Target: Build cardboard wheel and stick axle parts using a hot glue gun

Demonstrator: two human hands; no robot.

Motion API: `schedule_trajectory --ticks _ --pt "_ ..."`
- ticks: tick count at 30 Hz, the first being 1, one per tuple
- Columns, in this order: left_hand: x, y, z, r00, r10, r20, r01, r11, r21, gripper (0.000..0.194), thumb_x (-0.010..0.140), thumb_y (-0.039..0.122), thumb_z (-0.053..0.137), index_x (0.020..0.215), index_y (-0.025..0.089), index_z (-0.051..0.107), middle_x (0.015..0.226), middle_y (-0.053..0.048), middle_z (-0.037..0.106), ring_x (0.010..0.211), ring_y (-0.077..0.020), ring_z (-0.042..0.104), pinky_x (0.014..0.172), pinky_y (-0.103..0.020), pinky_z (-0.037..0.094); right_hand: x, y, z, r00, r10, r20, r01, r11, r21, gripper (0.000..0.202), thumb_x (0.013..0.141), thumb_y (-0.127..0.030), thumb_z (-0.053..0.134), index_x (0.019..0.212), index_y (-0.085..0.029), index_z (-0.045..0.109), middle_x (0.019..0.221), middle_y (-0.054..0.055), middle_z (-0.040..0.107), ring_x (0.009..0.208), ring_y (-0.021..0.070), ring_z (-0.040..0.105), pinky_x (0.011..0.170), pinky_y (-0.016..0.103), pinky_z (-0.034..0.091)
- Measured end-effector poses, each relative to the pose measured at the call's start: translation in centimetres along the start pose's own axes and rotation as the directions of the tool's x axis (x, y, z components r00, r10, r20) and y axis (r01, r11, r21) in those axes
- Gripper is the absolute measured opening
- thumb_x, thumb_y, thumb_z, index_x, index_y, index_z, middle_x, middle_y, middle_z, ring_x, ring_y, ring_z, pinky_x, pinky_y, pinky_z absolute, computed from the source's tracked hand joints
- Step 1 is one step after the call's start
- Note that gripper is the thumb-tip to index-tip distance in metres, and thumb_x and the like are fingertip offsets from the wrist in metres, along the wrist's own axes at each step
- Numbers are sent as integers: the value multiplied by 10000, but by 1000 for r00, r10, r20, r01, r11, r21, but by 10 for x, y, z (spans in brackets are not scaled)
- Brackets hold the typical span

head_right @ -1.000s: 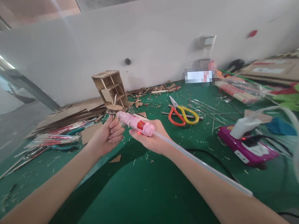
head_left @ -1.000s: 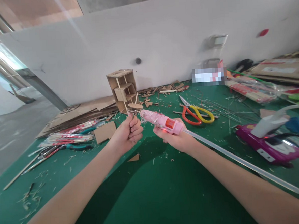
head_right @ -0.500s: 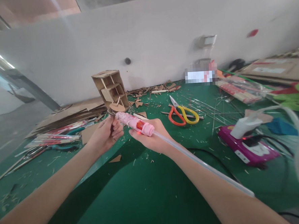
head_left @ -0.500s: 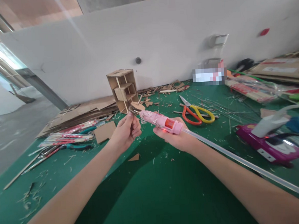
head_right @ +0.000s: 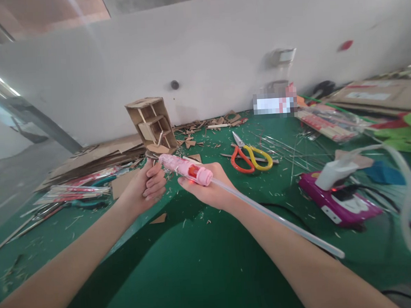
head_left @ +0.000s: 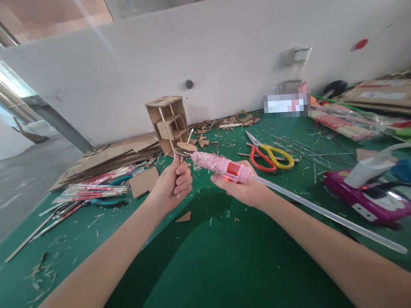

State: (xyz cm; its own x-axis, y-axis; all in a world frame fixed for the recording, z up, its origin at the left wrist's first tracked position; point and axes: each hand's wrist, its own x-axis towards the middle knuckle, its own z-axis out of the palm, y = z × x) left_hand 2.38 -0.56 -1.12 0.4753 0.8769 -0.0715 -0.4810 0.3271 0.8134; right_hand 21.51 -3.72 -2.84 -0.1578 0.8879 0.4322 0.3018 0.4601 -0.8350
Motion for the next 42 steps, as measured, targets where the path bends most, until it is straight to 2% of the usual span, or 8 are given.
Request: schedule_trajectory --ticks 5,8,14,18,24,27,36,42 --pt "1 0 3 992 107 -61 -98 986 135 361 880 426 536 661 151 453 500 82 301 352 -17 228 329 -142 222 0 -1 -1 1000 14 8 -14 1000 -4 244 778 -355 616 631 -178 535 522 -45 443 476 77 415 467 219 351" --pt "2 0 4 987 157 -41 -147 971 187 277 884 332 561 701 155 452 544 77 317 388 -17 249 363 -144 238 0 -2 -2 999 25 30 -24 1000 -16 242 779 -360 615 638 -180 535 493 -54 410 471 80 394 460 223 330" --pt "2 0 5 988 155 -30 -152 985 84 217 866 222 588 718 158 442 592 63 343 451 -23 315 394 -146 246 0 -3 -2 999 53 7 -53 997 -47 319 776 -376 612 574 -193 446 476 -56 386 463 82 376 456 232 309" --pt "1 2 5 989 132 -68 -124 986 114 110 825 163 613 780 149 513 643 40 411 500 -37 387 411 -162 289 1 0 -2 997 64 -38 -66 997 -48 378 778 -409 609 552 -198 391 478 -47 402 456 83 378 444 239 294" --pt "1 3 7 967 152 -203 -111 974 198 152 735 168 695 795 132 560 664 19 505 509 -49 458 403 -164 327 2 -1 -2 999 30 -27 -31 997 -69 358 775 -380 601 550 -194 394 479 -58 363 454 71 330 445 236 275" --pt "1 3 9 961 148 -234 -100 974 204 171 717 166 708 778 133 552 657 26 514 494 -44 463 404 -156 341 2 -3 -3 1000 9 -28 -11 997 -82 359 772 -372 600 550 -195 381 481 -63 344 454 67 314 445 234 267" --pt "3 5 2 961 187 -202 -150 971 186 180 749 210 698 756 139 533 659 36 501 500 -43 479 406 -152 359 3 -1 -4 999 12 -42 -15 996 -83 393 774 -356 610 530 -200 344 463 -60 334 449 70 317 442 238 266" --pt "1 3 5 968 165 -189 -135 977 164 188 767 231 689 754 142 523 650 43 485 500 -49 479 403 -163 347 2 -4 -5 1000 -14 -15 13 997 -73 357 782 -342 604 554 -197 371 479 -64 335 447 66 308 441 233 264"
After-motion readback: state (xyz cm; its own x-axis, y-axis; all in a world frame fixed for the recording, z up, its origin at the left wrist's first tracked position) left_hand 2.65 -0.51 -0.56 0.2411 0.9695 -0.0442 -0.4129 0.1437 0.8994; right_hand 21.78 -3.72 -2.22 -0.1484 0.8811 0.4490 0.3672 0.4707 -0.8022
